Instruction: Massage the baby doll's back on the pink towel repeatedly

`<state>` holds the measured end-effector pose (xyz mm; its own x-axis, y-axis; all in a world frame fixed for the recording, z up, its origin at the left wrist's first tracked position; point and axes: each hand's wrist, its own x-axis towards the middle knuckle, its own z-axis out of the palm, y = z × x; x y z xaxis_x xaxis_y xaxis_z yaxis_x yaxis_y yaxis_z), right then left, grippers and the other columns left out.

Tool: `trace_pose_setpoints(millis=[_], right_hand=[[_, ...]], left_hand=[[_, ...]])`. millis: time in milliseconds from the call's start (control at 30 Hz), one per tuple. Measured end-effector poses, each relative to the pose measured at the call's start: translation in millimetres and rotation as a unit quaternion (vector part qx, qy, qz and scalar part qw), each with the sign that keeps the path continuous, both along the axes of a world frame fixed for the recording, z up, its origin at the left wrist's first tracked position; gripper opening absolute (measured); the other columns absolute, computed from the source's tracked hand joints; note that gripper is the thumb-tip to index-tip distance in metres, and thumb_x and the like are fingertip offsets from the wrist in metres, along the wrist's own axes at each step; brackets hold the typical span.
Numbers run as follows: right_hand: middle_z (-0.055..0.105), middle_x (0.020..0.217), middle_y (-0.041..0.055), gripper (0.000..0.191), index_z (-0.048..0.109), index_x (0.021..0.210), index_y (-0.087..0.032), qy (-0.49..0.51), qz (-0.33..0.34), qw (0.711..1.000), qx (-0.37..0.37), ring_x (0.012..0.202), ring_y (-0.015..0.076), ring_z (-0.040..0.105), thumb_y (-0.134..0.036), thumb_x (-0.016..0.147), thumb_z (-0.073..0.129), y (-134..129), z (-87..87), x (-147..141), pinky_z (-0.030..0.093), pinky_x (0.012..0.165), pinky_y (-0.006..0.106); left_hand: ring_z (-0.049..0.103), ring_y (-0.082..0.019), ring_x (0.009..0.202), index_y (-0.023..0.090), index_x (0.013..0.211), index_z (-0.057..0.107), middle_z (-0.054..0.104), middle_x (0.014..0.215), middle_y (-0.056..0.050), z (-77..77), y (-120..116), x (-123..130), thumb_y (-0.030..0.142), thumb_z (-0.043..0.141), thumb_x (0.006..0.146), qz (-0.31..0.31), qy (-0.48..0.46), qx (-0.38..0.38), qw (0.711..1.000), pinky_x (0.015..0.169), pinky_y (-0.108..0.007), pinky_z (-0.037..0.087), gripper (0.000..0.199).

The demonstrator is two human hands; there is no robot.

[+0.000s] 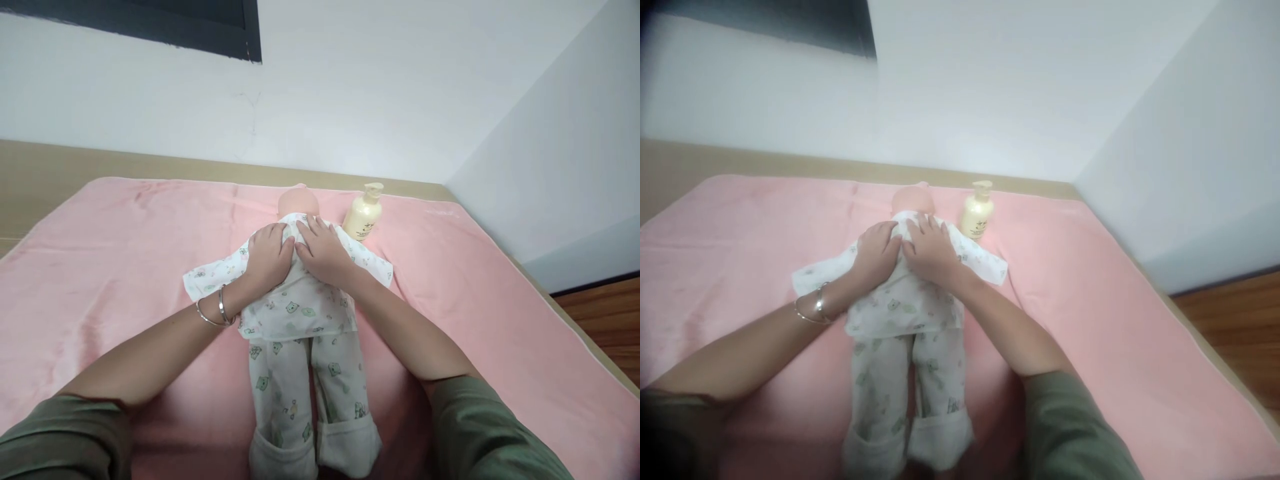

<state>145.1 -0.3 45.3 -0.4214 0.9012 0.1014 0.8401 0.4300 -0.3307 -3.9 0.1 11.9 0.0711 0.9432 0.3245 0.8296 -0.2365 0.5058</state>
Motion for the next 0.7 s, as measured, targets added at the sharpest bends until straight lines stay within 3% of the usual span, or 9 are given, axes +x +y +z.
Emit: trace_pose_setpoints(millis=[133, 267, 333, 400, 467, 567, 633, 700], right_hand=[[0.02, 0.166, 0.0219, 0.061, 0.03, 0.157, -0.01, -0.064, 0.039, 0.997, -0.031, 0.153, 0.0445, 0.021, -0.035, 0.103, 0.04, -15.2, 21.4, 9.9, 0.029, 0.117, 0.068], [0.046, 0.156, 0.0138, 0.056, 0.045, 0.151, -0.021, -0.075, 0.145, 0.982, -0.091, 0.141, 0.0396, 0.047, -0.033, 0.097, 0.052, -26.3, 62.0, 40.0, 0.047, 0.109, 0.058], [0.057, 0.148, 0.0082, 0.051, 0.049, 0.148, -0.026, -0.018, 0.123, 0.988, -0.093, 0.13, 0.0341, 0.059, -0.032, 0.098, 0.048, -26.2, 81.9, 57.4, 0.053, 0.103, 0.052], [0.058, 0.147, 0.0056, 0.049, 0.05, 0.148, -0.026, 0.066, 0.058, 0.996, -0.026, 0.132, 0.0313, 0.058, -0.03, 0.099, 0.043, -19.4, 94.3, 72.9, 0.051, 0.107, 0.052], [0.051, 0.153, 0.0061, 0.05, 0.049, 0.148, -0.023, 0.139, -0.031, 0.987, 0.077, 0.143, 0.0308, 0.046, -0.028, 0.099, 0.04, -4.6, 95.5, 85.8, 0.04, 0.118, 0.056], [0.034, 0.164, 0.009, 0.054, 0.045, 0.15, -0.02, 0.188, -0.138, 0.956, 0.178, 0.154, 0.0313, 0.026, -0.031, 0.097, 0.043, 28.5, 77.8, 101.4, 0.022, 0.126, 0.06], [0.03, 0.165, 0.0106, 0.057, 0.046, 0.149, -0.02, 0.203, -0.142, 0.953, 0.174, 0.155, 0.0313, 0.022, -0.037, 0.095, 0.049, 50.6, 60.1, 109.1, 0.017, 0.127, 0.06], [0.035, 0.163, 0.0127, 0.056, 0.049, 0.146, -0.018, 0.224, -0.129, 0.957, 0.135, 0.154, 0.0295, 0.028, -0.042, 0.095, 0.049, 66.6, 44.6, 113.6, 0.019, 0.127, 0.058]], left_hand=[[0.059, -0.034, 0.119, 0.016, 0.12, 0.062, 0.067, 0.123, -0.017, 6.5, 10.7, -7.8, 0.039, 0.032, 0.096, 0.013, -0.014, -0.034, 0.999, 0.106, -0.053, 0.044, 0.044], [0.061, -0.033, 0.118, 0.015, 0.113, 0.064, 0.068, 0.123, -0.018, 26.6, 16.6, -4.2, 0.035, 0.034, 0.095, 0.04, -0.089, -0.048, 0.994, 0.105, -0.051, 0.047, 0.04], [0.059, -0.03, 0.122, 0.016, 0.113, 0.064, 0.067, 0.126, -0.015, 43.4, 15.0, 11.2, 0.032, 0.037, 0.093, 0.011, -0.14, -0.022, 0.99, 0.109, -0.048, 0.046, 0.037], [0.056, -0.026, 0.129, 0.017, 0.116, 0.063, 0.065, 0.133, -0.011, 62.7, 13.4, 37.0, 0.031, 0.04, 0.094, -0.06, -0.227, -0.019, 0.972, 0.114, -0.043, 0.043, 0.035], [0.053, -0.022, 0.135, 0.018, 0.12, 0.063, 0.061, 0.14, -0.008, 81.7, 15.8, 69.4, 0.032, 0.04, 0.098, -0.114, -0.362, -0.079, 0.922, 0.117, -0.038, 0.041, 0.035], [0.05, -0.021, 0.14, 0.018, 0.129, 0.057, 0.052, 0.15, -0.009, 103.9, 29.6, 116.3, 0.038, 0.035, 0.103, -0.07, -0.589, -0.213, 0.776, 0.118, -0.035, 0.039, 0.04], [0.04, -0.019, 0.148, 0.017, 0.134, 0.054, 0.046, 0.156, -0.007, 113.0, 41.2, 138.3, 0.037, 0.04, 0.103, -0.059, -0.68, -0.239, 0.69, 0.121, -0.031, 0.033, 0.04], [0.037, -0.018, 0.15, 0.016, 0.137, 0.052, 0.043, 0.158, -0.007, 117.9, 49.9, 151.0, 0.037, 0.043, 0.103, -0.05, -0.74, -0.248, 0.623, 0.122, -0.028, 0.031, 0.041]])
